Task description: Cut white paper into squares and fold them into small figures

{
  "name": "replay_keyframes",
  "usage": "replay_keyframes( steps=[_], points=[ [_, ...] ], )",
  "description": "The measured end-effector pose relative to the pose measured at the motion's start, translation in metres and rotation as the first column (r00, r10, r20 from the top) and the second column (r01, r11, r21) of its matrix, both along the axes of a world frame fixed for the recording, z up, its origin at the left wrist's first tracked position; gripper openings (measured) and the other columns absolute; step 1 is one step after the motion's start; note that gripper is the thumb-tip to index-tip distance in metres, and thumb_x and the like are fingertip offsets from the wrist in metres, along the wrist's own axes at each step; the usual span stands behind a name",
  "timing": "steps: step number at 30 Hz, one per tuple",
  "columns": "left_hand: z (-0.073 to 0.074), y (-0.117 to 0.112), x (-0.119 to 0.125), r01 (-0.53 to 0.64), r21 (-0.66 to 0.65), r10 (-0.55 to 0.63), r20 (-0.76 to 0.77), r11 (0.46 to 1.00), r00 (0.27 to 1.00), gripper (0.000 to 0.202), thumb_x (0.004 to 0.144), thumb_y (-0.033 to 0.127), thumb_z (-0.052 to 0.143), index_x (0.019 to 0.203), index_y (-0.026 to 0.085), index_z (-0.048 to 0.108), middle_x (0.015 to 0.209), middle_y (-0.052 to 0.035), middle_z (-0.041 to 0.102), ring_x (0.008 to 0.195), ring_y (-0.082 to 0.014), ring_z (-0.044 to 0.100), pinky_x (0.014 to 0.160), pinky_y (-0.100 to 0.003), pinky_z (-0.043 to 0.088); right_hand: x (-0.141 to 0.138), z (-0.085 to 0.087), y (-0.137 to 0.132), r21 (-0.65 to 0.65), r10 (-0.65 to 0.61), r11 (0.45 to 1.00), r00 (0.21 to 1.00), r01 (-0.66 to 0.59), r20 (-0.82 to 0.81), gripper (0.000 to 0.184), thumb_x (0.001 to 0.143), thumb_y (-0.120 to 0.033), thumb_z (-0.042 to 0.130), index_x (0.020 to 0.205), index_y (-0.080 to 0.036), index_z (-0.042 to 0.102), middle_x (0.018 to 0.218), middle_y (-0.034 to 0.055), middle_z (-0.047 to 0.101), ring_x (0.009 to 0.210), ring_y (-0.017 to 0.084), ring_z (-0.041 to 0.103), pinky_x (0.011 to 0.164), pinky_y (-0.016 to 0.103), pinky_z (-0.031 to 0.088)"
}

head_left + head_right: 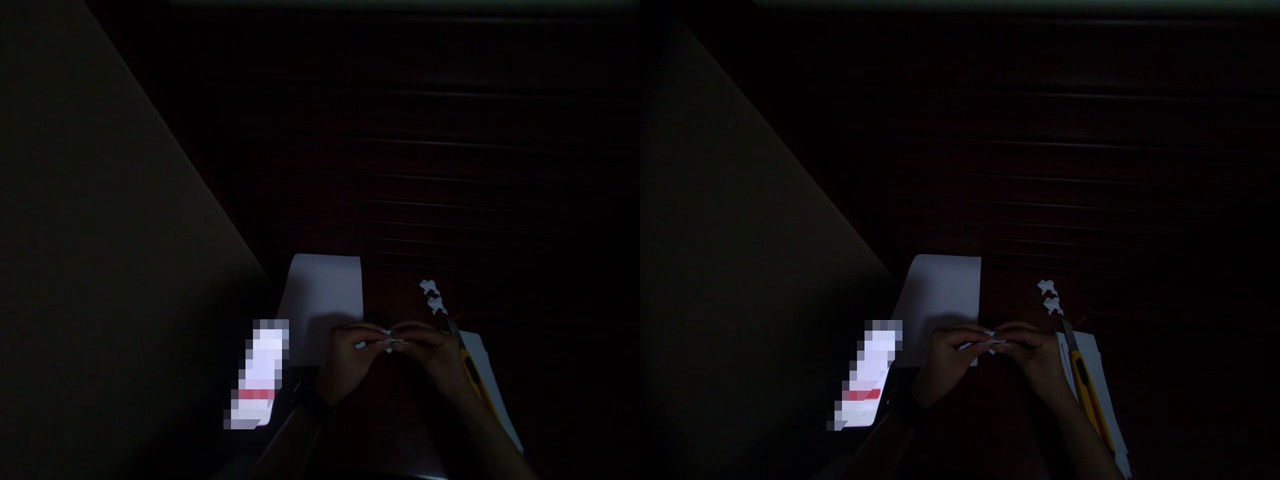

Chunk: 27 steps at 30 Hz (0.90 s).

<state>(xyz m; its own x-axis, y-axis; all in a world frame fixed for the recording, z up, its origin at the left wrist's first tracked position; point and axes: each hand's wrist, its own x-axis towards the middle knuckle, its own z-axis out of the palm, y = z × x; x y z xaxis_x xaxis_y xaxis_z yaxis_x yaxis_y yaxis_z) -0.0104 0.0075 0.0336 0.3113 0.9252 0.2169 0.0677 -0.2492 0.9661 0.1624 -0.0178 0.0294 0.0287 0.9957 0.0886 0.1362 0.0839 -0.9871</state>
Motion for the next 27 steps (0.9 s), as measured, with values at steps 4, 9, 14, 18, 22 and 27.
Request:
replay_keyframes(
  steps=[4, 9, 14, 18, 22, 27],
  points=[
    [0.003, 0.0, 0.0, -0.038, 0.026, 0.039, -0.045, 0.999, 0.998, 0.009, 0.075, 0.021, 0.065, 0.081, 0.019, 0.071, 0.084, -0.0033, 0.07, 0.079, -0.0155, 0.064, 0.072, -0.025, 0.053, -0.001, 0.003, 0.0, -0.001, -0.004, 1.0, 0.999, 0.004, 0.037, 0.01, 0.068, -0.024, 0.071, 0.078, -0.025, 0.072, 0.09, 0.0031, 0.067, 0.087, 0.021, 0.062, 0.077, 0.033, 0.05],
    [0.003, 0.0, 0.002, -0.07, 0.072, 0.072, -0.033, 0.995, 0.997, 0.009, 0.074, 0.019, 0.065, 0.08, 0.02, 0.071, 0.083, -0.0024, 0.07, 0.078, -0.0149, 0.065, 0.071, -0.024, 0.053, -0.001, 0.003, 0.001, 0.002, -0.014, 1.0, 0.999, 0.014, 0.048, 0.01, 0.067, -0.023, 0.073, 0.076, -0.025, 0.071, 0.089, 0.0024, 0.067, 0.084, 0.019, 0.062, 0.075, 0.031, 0.05],
    [-0.001, -0.003, 0.005, -0.095, 0.069, 0.094, 0.01, 0.993, 0.996, 0.007, 0.074, 0.017, 0.065, 0.077, 0.019, 0.071, 0.084, -0.0031, 0.07, 0.077, -0.0153, 0.065, 0.07, -0.025, 0.053, -0.002, -0.002, 0.001, 0.019, -0.048, 0.999, 0.999, 0.048, -0.003, 0.003, 0.067, -0.024, 0.071, 0.07, -0.025, 0.071, 0.086, 0.0027, 0.067, 0.081, 0.02, 0.063, 0.073, 0.032, 0.05],
    [-0.001, -0.006, 0.008, -0.137, 0.052, 0.136, 0.027, 0.989, 0.99, 0.008, 0.075, 0.016, 0.063, 0.074, 0.019, 0.071, 0.084, -0.0031, 0.07, 0.077, -0.0156, 0.065, 0.07, -0.026, 0.053, -0.007, -0.001, -0.001, 0.019, -0.116, 0.993, 0.993, 0.115, 0.037, 0.002, 0.067, -0.026, 0.071, 0.067, -0.024, 0.071, 0.082, 0.0025, 0.068, 0.077, 0.019, 0.063, 0.071, 0.031, 0.05],
    [-0.001, -0.008, 0.011, -0.162, 0.021, 0.161, 0.022, 0.987, 0.987, 0.008, 0.076, 0.018, 0.063, 0.074, 0.019, 0.07, 0.083, -0.0024, 0.07, 0.078, -0.0157, 0.065, 0.07, -0.026, 0.053, -0.014, -0.002, -0.003, 0.007, -0.198, 0.98, 0.978, 0.198, 0.06, 0.004, 0.066, -0.027, 0.072, 0.065, -0.024, 0.07, 0.076, 0.0021, 0.068, 0.073, 0.019, 0.063, 0.068, 0.03, 0.05],
    [-0.001, -0.005, 0.011, -0.163, 0.006, 0.162, 0.037, 0.987, 0.986, 0.007, 0.076, 0.021, 0.063, 0.075, 0.018, 0.069, 0.082, -0.0036, 0.069, 0.079, -0.0168, 0.064, 0.071, -0.027, 0.052, -0.019, -0.003, -0.003, -0.045, -0.234, 0.971, 0.972, 0.235, 0.027, 0.005, 0.067, -0.026, 0.071, 0.07, -0.023, 0.07, 0.076, 0.0023, 0.07, 0.075, 0.02, 0.064, 0.07, 0.031, 0.05]
  ],
)
